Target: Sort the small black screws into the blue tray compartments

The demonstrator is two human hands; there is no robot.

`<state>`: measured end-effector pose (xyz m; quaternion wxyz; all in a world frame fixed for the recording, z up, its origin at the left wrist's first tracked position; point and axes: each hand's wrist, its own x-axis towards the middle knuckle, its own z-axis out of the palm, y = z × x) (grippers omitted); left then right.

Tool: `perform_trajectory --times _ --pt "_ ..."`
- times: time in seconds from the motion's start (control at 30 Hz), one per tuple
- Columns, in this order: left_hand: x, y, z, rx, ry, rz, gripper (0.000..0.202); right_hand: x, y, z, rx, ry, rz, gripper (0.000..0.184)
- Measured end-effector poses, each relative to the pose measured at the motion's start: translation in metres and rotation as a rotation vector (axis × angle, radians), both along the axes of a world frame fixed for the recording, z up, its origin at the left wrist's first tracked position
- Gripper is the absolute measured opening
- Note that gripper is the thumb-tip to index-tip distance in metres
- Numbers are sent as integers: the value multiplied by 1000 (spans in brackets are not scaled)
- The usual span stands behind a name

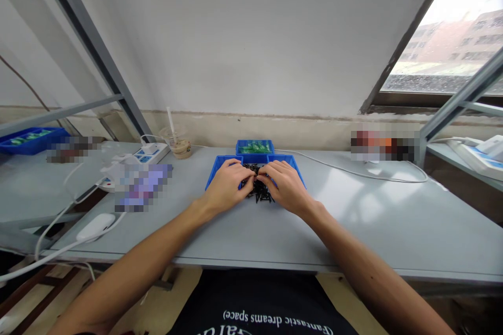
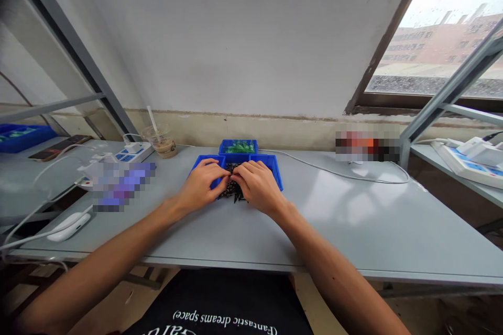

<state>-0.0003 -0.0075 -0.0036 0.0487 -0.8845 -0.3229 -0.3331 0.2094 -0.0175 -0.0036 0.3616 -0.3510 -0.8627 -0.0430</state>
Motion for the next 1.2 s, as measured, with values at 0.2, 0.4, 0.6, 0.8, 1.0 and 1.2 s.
perform_trajectory --times 0.2,0.4,0.6,0.8,1.0,1.2 --pt "1 -1 3 -15 -6 15 19 1 -1 -1 -11 20 1 9" --pt "1 -1 2 -11 -4 -4 19 0 0 -1 1 1 10 12" --pt "0 -1 1 -18 -4 -2 19 0 0 -1 -9 1 8 19" --pt "0 -2 2 -22 -1 -8 18 0 0 -1 -4 2 21 13" --pt "1 -1 1 -14 -4 -11 18 0 0 -1 7 -7 13 20" --pt "0 -1 1 -29 6 -19 19 0 -1 -1 16 -13 29 9"
